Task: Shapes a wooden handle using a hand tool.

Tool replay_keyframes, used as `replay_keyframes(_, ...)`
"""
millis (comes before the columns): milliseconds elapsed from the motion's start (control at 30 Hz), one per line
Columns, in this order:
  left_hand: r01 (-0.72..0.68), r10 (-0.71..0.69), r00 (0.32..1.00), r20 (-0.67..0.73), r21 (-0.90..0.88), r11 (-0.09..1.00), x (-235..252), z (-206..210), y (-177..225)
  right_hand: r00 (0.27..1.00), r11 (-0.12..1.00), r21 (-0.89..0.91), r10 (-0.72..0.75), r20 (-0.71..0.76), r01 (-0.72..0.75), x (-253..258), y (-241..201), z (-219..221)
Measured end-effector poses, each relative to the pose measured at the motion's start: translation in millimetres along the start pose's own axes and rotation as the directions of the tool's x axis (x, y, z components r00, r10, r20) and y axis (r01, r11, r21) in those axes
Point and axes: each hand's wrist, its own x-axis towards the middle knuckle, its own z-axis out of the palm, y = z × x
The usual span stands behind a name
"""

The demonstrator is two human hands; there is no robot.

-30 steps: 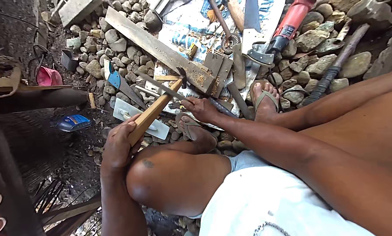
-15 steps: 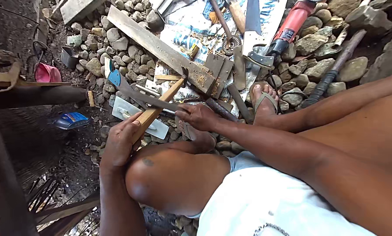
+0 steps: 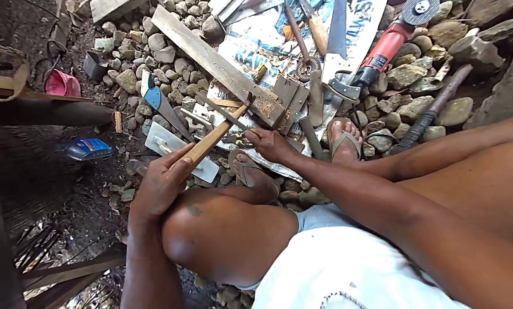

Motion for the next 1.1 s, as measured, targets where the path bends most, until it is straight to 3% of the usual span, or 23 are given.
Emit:
replay_keyframes(133, -0.012, 0.012, 1.0, -0.01, 0.042, 0.999, -1.9, 1.0, 1.2, 0.981, 0.982, -0.038, -0.188, -0.04, 0.186, -27.7, -22.6, 14.8)
replay_keyframes(267, -0.008, 0.009, 1.0, -0.008, 0.059, 0.998, -3.0, 0.6, 2.7, 0.999, 0.999, -0.008, 0.04, 0.002, -0.04, 2.5, 8.2, 1.5)
replay_keyframes(333, -0.011, 0.012, 1.0, -0.007, 0.062, 0.998, -2.0, 0.8, 1.8, 0.997, 0.997, -0.02, 0.075, -0.006, -0.075, 4.5, 10.1, -2.7)
replay_keyframes(433, -0.022, 0.022, 1.0, -0.006, 0.058, 0.998, -2.3, 2.5, 2.3, 0.982, 0.985, -0.058, -0.17, -0.081, 0.165, -24.4, -17.5, 11.3)
replay_keyframes(500, -0.028, 0.028, 1.0, -0.012, 0.066, 0.997, -3.3, 2.7, 4.2, 0.971, 0.973, -0.076, -0.225, -0.078, 0.219, -25.4, -23.5, 16.6)
replay_keyframes(533, -0.028, 0.029, 1.0, -0.009, 0.074, 0.997, -4.0, 2.6, 4.7, 0.978, 0.98, -0.079, -0.19, -0.089, 0.183, -20.8, -17.7, 15.8)
replay_keyframes(667, -0.026, 0.026, 1.0, -0.004, 0.061, 0.998, -3.0, 1.5, 4.0, 0.985, 0.985, -0.031, 0.169, -0.042, -0.17, 11.4, 21.7, -6.4)
replay_keyframes(833, -0.033, 0.033, 0.999, -0.006, 0.067, 0.997, -2.2, 0.9, 4.5, 0.993, 0.995, -0.038, -0.096, -0.071, 0.093, -9.5, -7.4, 9.0)
replay_keyframes(933, -0.019, 0.019, 1.0, -0.007, 0.062, 0.998, -3.4, 0.4, 3.8, 0.993, 0.999, -0.023, 0.037, -0.108, -0.04, 2.8, 11.5, 8.7)
replay_keyframes(1000, -0.02, 0.02, 1.0, 0.0, 0.054, 0.998, -2.2, -0.2, 1.5, 0.989, 0.99, -0.009, 0.141, -0.038, -0.141, 15.7, 20.3, -2.8)
replay_keyframes(1100, -0.039, 0.038, 0.999, 0.007, 0.073, 0.997, -3.5, 2.2, -0.9, 0.999, 0.999, -0.037, -0.001, -0.039, 0.0, -3.1, -0.3, 2.8)
